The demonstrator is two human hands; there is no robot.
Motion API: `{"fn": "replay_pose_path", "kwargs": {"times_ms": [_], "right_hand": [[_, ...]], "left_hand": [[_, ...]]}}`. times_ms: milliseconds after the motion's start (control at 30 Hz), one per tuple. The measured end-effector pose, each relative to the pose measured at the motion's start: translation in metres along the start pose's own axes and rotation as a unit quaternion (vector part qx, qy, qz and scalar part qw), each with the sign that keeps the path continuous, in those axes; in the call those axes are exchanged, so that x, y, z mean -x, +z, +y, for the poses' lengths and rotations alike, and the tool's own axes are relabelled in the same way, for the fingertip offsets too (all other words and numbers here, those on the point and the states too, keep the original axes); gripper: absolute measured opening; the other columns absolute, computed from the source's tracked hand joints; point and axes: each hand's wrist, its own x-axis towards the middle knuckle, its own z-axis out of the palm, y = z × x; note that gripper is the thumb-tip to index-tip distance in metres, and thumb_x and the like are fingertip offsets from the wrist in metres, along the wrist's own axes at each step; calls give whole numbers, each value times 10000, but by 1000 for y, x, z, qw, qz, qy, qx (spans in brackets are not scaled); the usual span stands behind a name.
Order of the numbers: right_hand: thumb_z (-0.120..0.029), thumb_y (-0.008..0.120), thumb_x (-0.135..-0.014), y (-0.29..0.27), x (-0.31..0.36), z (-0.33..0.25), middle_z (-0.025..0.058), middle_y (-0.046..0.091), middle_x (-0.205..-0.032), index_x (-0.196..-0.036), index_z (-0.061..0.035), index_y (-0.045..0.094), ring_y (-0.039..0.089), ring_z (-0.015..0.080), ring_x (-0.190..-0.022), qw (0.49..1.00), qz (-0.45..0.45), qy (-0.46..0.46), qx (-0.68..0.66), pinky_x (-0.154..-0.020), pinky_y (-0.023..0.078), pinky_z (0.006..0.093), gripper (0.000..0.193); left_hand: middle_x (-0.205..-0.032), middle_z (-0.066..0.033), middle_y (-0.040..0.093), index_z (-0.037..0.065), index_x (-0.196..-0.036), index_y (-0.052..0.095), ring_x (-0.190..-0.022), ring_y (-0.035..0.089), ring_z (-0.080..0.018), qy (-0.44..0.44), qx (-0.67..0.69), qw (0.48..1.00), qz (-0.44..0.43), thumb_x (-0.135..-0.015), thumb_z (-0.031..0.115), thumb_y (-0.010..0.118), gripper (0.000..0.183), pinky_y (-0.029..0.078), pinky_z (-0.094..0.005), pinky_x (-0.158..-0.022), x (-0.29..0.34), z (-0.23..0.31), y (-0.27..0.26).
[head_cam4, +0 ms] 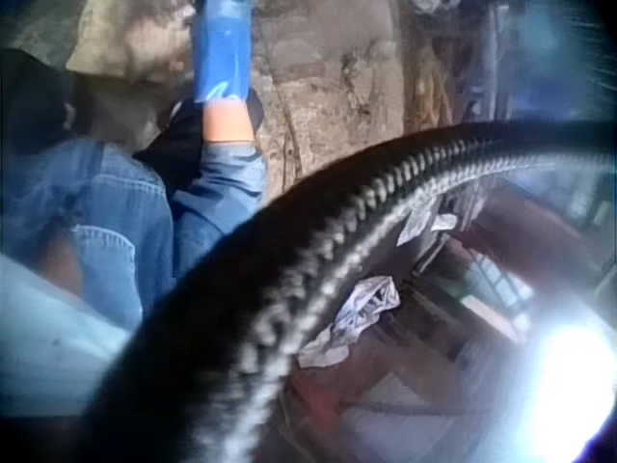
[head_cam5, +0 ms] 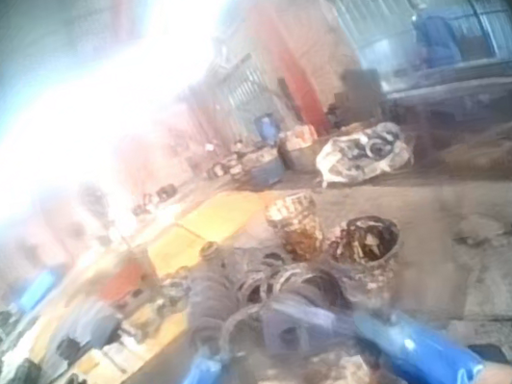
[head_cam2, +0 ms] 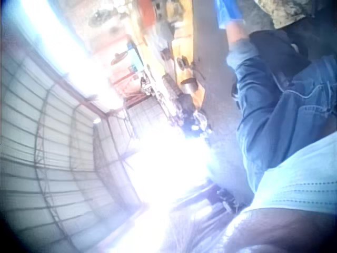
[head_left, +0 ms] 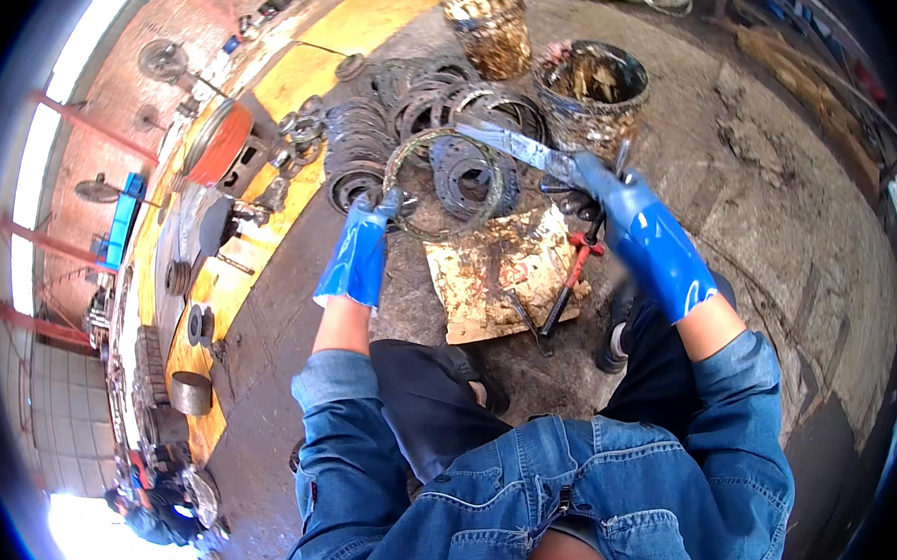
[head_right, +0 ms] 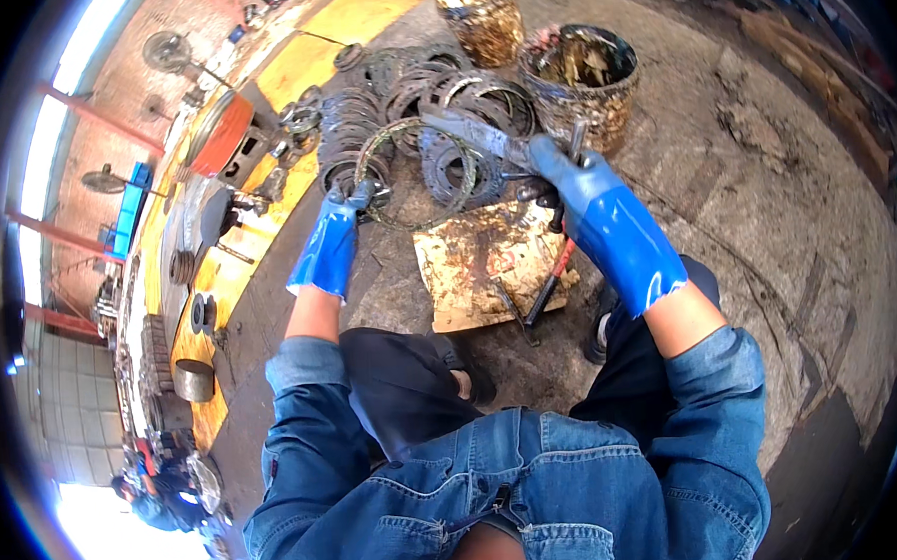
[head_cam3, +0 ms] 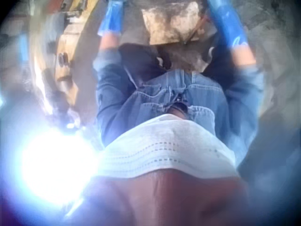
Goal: The person cleans greasy metal rings using a scraper and a hammer. They scrape off old lubricant, tap the rings to loosen debris, and handle multiple rings individually while working on a small board on the floor.
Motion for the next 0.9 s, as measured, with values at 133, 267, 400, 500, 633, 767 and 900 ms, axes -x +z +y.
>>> {"fn": "replay_pose_path", "kwargs": {"times_ms": [133,267,400,500,633,767,900], "right_hand": [[-258,549,-940,11,18,-4,38,657,-957,-1173,-49,609,557,107,-739,891,-161,-307,294,-656,466,251,319],[-203,621,-854,34,28,-8,159,653,-966,-1187,-86,575,641,303,-680,646,-192,-515,530,-555,510,382,356],[-188,645,-788,35,24,5,163,651,-1031,-1258,-125,508,626,344,-626,564,-215,-497,623,-490,476,456,493],[-223,637,-798,42,19,9,155,649,-1041,-1267,-133,509,636,331,-649,547,-215,-472,658,-497,477,452,495],[-225,614,-801,39,9,15,155,645,-1055,-1282,-138,503,644,319,-672,535,-202,-466,675,-497,474,451,501],[-204,609,-792,44,8,13,160,640,-1079,-1271,-130,512,646,312,-669,522,-212,-452,691,-496,477,447,494],[-203,624,-775,45,5,12,166,638,-1067,-1266,-127,517,647,330,-681,550,-229,-442,670,-518,494,460,508]], "left_hand": [[-928,-69,675,1,-1077,632,-789,618,-167,9,93,996,-11,-905,267,628,317,485,-312,-681,22,2,4],[-884,-62,687,37,-1082,617,-741,663,-158,-23,121,992,-34,-913,197,621,233,505,-273,-593,25,-13,13],[-892,-79,692,41,-1074,609,-718,684,-171,-59,54,996,-49,-903,133,607,194,487,-247,-527,21,-25,17],[-880,-82,701,51,-1063,602,-679,669,-150,-58,25,997,-39,-901,130,606,180,461,-227,-509,18,-41,12],[-843,-60,707,61,-1058,597,-631,644,-123,-43,-13,997,-57,-913,143,596,167,441,-231,-495,16,-40,23],[-834,-61,708,60,-1061,593,-609,631,-113,-46,-93,993,-59,-914,144,594,169,436,-241,-487,11,-48,18],[-821,-58,707,55,-1057,596,-592,621,-108,-78,-106,990,-58,-913,163,599,179,433,-244,-483,11,-50,12]]}}
